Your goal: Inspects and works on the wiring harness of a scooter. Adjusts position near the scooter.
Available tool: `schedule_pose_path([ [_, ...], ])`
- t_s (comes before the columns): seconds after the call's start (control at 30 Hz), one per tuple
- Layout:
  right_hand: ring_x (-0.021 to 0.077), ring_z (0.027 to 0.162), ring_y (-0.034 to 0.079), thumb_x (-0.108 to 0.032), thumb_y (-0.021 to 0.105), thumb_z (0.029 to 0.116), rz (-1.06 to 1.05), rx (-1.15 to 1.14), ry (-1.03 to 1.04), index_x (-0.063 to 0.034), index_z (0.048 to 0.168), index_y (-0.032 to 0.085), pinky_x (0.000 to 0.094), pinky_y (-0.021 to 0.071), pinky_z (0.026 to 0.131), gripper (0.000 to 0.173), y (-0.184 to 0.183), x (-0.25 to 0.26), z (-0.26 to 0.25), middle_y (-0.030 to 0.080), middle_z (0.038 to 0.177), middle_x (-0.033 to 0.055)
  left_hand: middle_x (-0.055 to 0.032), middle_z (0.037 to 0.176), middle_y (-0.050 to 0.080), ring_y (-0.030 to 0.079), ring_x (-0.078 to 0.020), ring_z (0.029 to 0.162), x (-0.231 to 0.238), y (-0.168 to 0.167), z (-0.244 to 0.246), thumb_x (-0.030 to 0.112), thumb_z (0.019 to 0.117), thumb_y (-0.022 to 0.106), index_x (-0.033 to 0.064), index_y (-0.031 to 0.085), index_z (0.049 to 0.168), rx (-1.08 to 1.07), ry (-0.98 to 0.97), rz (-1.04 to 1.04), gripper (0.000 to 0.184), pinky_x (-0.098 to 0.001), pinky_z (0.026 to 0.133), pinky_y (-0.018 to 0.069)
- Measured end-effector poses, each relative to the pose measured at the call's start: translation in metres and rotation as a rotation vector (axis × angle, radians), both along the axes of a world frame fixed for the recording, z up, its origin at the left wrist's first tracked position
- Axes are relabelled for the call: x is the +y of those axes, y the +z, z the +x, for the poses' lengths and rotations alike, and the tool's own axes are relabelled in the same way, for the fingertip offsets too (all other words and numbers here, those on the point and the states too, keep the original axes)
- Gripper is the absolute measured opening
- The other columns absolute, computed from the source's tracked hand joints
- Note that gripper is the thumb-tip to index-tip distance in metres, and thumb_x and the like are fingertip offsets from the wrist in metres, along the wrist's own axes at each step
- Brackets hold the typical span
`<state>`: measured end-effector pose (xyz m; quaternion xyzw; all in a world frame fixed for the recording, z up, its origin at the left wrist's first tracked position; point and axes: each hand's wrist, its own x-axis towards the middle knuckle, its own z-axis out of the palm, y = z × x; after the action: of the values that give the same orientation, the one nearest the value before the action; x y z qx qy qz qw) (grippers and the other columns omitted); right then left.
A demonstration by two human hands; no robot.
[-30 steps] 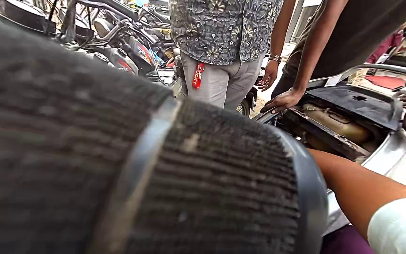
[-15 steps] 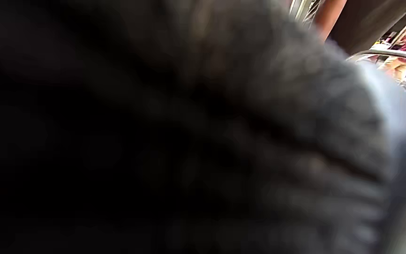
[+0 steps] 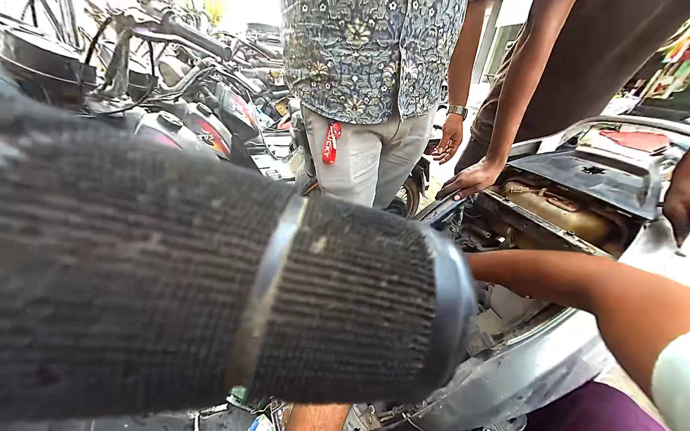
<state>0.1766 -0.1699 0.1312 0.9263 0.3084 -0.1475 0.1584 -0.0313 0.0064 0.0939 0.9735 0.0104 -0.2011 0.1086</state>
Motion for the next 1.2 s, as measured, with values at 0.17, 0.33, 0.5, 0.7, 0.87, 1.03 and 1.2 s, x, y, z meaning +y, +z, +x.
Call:
schedule_pose_path([
  [0.17, 0.0172, 0.087, 0.074, -0.029, 0.065, 0.1007, 0.565, -0.018, 0.289, -0.0217, 0.119, 0.075, 0.0486, 0.0605, 0.084, 0.022, -0.054, -0.059, 0.050, 0.077, 0.099, -0.0005, -0.0084, 0.131, 0.065, 0.064, -0.0306, 0.119, 0.000, -0.041, 0.009, 0.039, 0.1001, 0.056, 0.0207, 0.061, 0.138, -0.159, -0.028, 0.028, 0.042, -0.0559, 0.100, 0.0503],
  [0.33, 0.0062, 0.085, 0.072, -0.025, 0.071, 0.0982, 0.743, 0.146, 0.360, -0.0188, 0.120, 0.075, 0.0385, 0.0602, 0.086, 0.023, -0.039, -0.072, 0.016, 0.078, 0.097, -0.0054, -0.0039, 0.127, 0.068, 0.066, -0.0252, 0.116, -0.009, -0.054, 0.033, 0.049, 0.1022, 0.049, 0.0220, 0.063, 0.136, -0.312, 0.078, -0.090, 0.045, -0.0515, 0.099, 0.0529],
  [0.5, 0.0060, 0.078, 0.072, -0.017, 0.076, 0.0949, 0.907, 0.340, 0.312, -0.0128, 0.124, 0.072, 0.0305, 0.0628, 0.078, 0.029, -0.031, -0.066, 0.012, 0.078, 0.093, -0.0021, 0.0093, 0.117, 0.072, 0.072, -0.0059, 0.103, -0.041, -0.083, 0.059, 0.055, 0.0905, 0.072, 0.0259, 0.062, 0.138, -0.606, 0.301, -0.782, 0.056, -0.0340, 0.090, 0.0638],
  [0.7, 0.0142, 0.085, 0.075, 0.000, 0.062, 0.1000, 1.028, 0.573, 0.211, -0.0045, 0.121, 0.067, 0.0322, 0.0650, 0.079, 0.022, -0.015, -0.085, 0.013, 0.076, 0.099, 0.0051, 0.0071, 0.116, 0.074, 0.073, -0.0141, 0.103, -0.094, -0.079, 0.084, 0.027, 0.0865, 0.083, 0.0249, 0.062, 0.139, -0.758, 0.334, -1.210, 0.056, -0.0349, 0.090, 0.0642],
  [0.87, 0.0096, 0.090, 0.075, -0.007, 0.056, 0.1049, 0.875, 0.521, 0.249, -0.0100, 0.119, 0.063, 0.0321, 0.0647, 0.085, 0.016, 0.007, -0.115, 0.016, 0.076, 0.103, -0.0015, 0.0002, 0.112, 0.075, 0.074, -0.0191, 0.099, -0.111, -0.094, 0.083, 0.022, 0.0910, 0.078, 0.0153, 0.069, 0.130, -0.810, 0.221, -1.192, 0.040, -0.0378, 0.090, 0.0648],
  [1.03, 0.0038, 0.087, 0.072, -0.010, 0.061, 0.1029, 0.692, 0.386, 0.479, -0.0131, 0.113, 0.066, 0.0284, 0.0627, 0.081, 0.012, 0.050, -0.149, 0.026, 0.075, 0.100, -0.0067, 0.0030, 0.113, 0.074, 0.071, -0.0126, 0.107, -0.094, -0.094, 0.066, 0.030, 0.0989, 0.068, 0.0188, 0.079, 0.105, -0.883, -0.015, -0.857, 0.017, -0.0349, 0.091, 0.0622],
  [1.2, 0.0075, 0.081, 0.067, -0.013, 0.065, 0.1003, 0.554, 0.192, 0.677, -0.0179, 0.113, 0.068, 0.0344, 0.0590, 0.074, 0.014, 0.065, -0.170, 0.038, 0.070, 0.091, -0.0052, 0.0018, 0.114, 0.074, 0.072, -0.0152, 0.101, -0.104, -0.072, 0.074, 0.028, 0.0993, 0.066, 0.0151, 0.074, 0.117, -0.942, 0.094, -0.842, 0.024, -0.0366, 0.087, 0.0643],
])
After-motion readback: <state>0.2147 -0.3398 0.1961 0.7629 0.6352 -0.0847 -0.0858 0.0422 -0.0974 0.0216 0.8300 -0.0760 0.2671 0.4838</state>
